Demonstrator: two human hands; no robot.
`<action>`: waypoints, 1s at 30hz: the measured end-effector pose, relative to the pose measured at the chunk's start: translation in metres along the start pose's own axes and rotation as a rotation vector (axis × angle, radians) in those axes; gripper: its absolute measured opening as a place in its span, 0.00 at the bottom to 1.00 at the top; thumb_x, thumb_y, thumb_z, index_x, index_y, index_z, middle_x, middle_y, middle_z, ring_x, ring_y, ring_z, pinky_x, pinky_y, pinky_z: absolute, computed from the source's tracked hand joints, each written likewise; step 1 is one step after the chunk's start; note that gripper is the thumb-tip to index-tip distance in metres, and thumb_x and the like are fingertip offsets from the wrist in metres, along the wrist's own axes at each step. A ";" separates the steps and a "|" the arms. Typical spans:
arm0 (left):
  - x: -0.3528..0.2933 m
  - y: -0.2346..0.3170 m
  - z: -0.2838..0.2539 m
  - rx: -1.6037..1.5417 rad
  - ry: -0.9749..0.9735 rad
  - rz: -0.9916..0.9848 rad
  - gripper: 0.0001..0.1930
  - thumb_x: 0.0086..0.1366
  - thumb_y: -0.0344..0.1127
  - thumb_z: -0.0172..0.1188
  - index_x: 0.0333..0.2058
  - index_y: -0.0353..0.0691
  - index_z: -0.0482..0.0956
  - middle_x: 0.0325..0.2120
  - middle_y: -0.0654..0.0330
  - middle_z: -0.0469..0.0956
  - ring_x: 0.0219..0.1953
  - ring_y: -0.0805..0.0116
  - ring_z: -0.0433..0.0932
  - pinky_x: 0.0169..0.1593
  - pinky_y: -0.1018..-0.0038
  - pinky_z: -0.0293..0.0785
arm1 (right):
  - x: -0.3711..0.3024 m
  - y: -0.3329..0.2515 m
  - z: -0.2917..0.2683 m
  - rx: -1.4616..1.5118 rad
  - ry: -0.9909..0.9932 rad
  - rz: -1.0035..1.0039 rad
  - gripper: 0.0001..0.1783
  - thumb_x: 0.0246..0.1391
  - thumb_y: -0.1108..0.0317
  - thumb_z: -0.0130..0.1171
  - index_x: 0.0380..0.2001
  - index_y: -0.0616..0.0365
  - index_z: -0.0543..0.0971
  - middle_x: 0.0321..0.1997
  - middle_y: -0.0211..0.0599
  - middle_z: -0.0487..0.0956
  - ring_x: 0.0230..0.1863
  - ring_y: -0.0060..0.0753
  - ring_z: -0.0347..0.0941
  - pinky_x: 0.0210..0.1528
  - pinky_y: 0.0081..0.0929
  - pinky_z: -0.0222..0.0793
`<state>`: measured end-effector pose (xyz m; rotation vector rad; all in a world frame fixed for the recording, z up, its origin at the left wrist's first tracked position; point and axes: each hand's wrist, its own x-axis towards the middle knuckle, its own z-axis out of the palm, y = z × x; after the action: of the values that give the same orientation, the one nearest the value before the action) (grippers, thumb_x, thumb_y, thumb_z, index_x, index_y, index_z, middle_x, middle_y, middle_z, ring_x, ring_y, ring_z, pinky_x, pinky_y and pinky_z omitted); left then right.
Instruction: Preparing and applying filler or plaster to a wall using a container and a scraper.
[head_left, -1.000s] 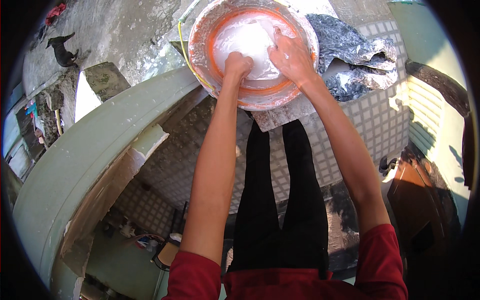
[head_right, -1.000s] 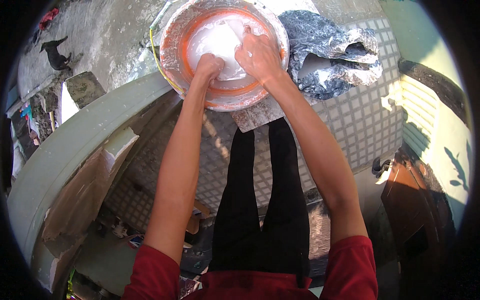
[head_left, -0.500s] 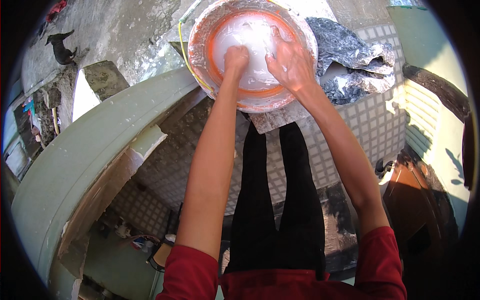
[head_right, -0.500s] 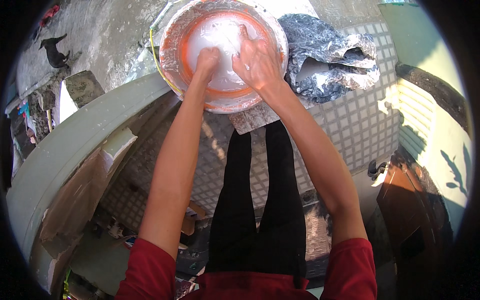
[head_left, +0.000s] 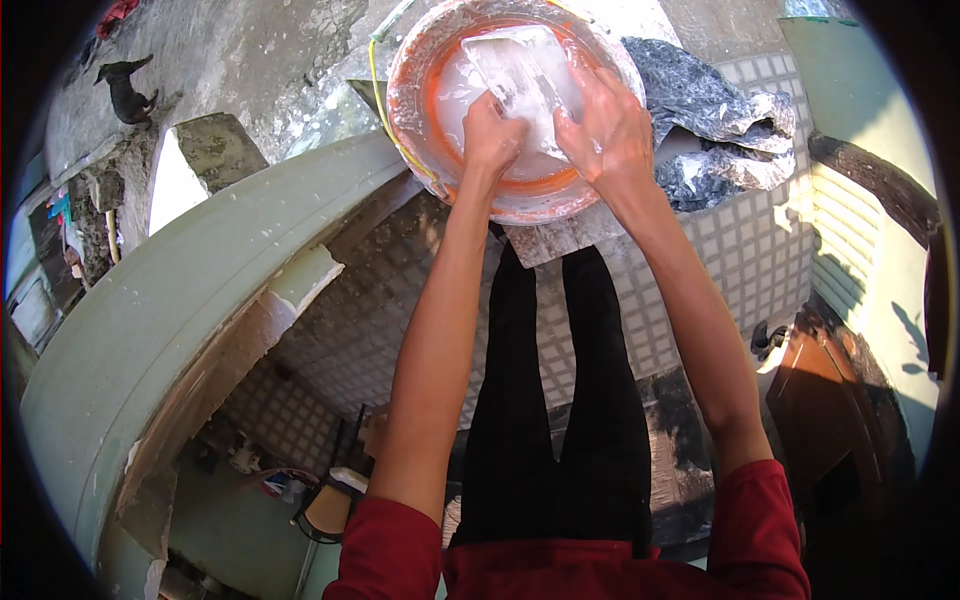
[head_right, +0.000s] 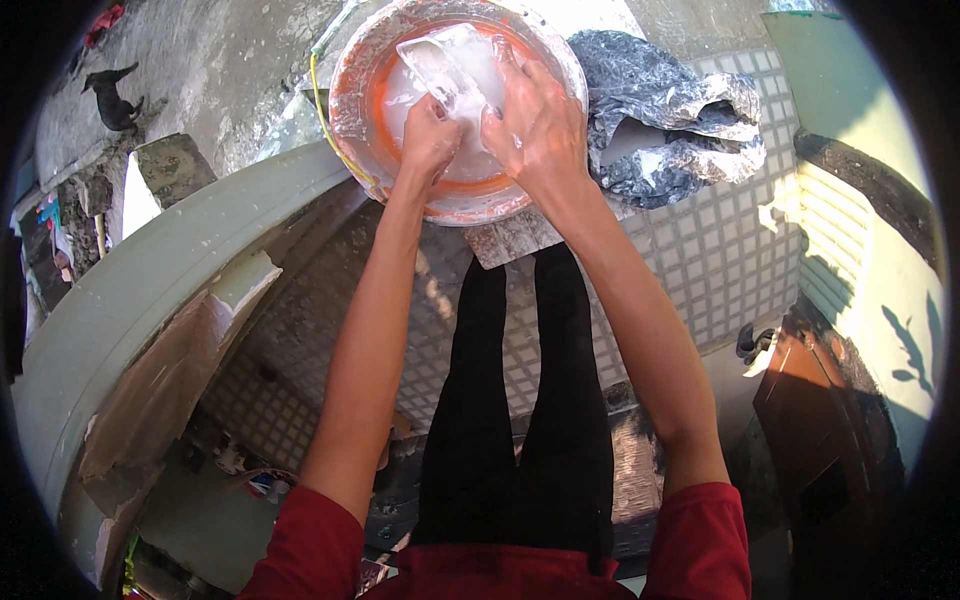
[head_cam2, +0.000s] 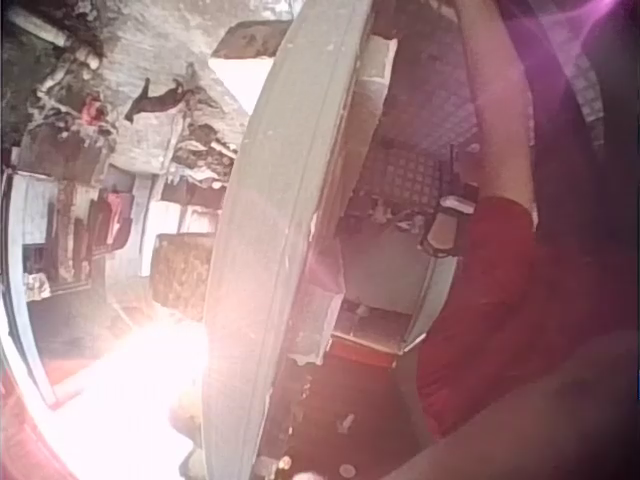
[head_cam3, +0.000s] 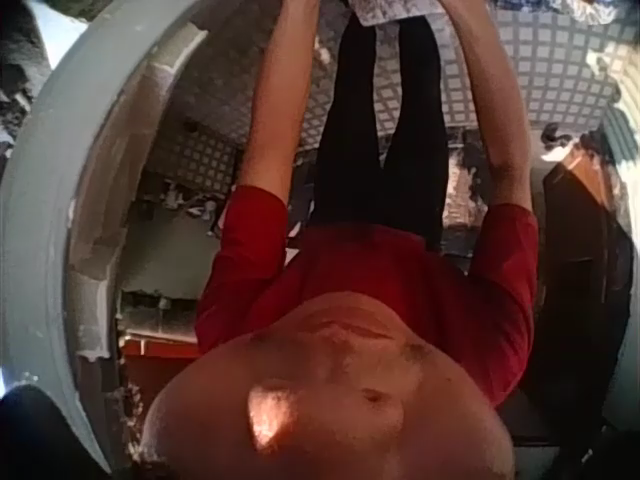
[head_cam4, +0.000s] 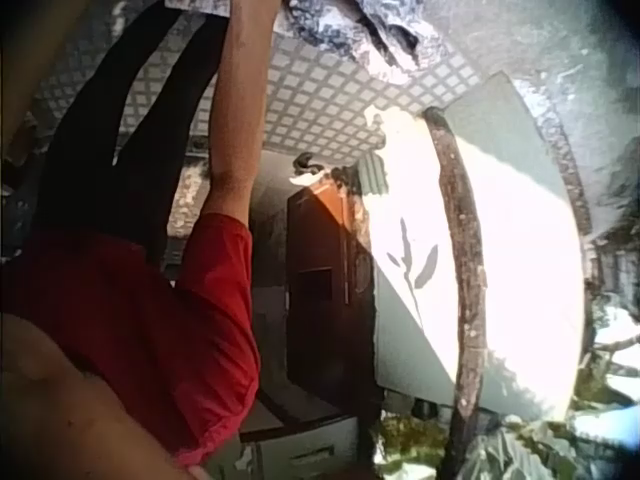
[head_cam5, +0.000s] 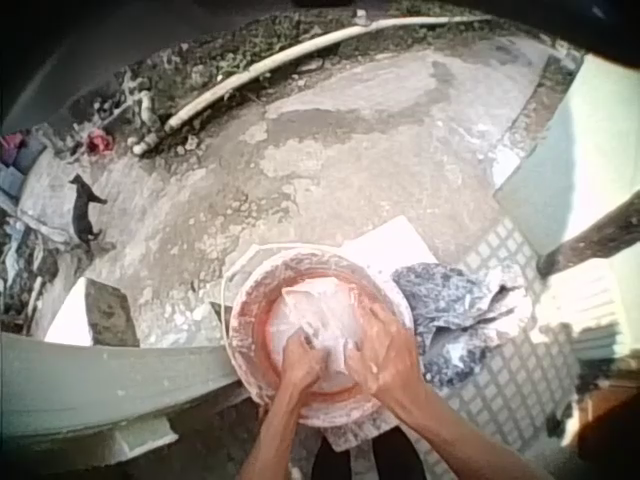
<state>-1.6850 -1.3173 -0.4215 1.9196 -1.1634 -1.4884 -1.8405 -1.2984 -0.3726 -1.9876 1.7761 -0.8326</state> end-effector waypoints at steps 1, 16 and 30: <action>-0.002 0.005 0.003 0.148 -0.021 -0.049 0.15 0.48 0.22 0.59 0.38 0.30 0.75 0.27 0.59 0.77 0.28 0.71 0.76 0.31 0.74 0.71 | -0.005 0.013 0.004 -0.091 0.082 -0.066 0.28 0.44 0.61 0.57 0.50 0.62 0.72 0.48 0.50 0.73 0.41 0.57 0.73 0.46 0.43 0.69; 0.026 -0.044 -0.004 -0.045 -0.056 0.061 0.14 0.53 0.31 0.60 0.37 0.26 0.77 0.29 0.44 0.80 0.31 0.58 0.80 0.35 0.68 0.73 | 0.037 -0.009 -0.030 0.040 -0.475 0.393 0.26 0.39 0.62 0.53 0.45 0.59 0.77 0.39 0.58 0.78 0.46 0.59 0.73 0.51 0.42 0.68; 0.021 0.007 -0.023 0.173 0.131 0.036 0.15 0.46 0.30 0.60 0.33 0.27 0.80 0.26 0.45 0.80 0.30 0.56 0.81 0.36 0.66 0.74 | 0.032 0.006 -0.022 0.063 -0.594 0.396 0.30 0.40 0.58 0.53 0.49 0.59 0.76 0.46 0.53 0.77 0.51 0.54 0.70 0.55 0.39 0.64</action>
<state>-1.6646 -1.3419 -0.4204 2.0631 -1.2960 -1.2585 -1.8578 -1.3275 -0.3533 -1.5389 1.6591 -0.1418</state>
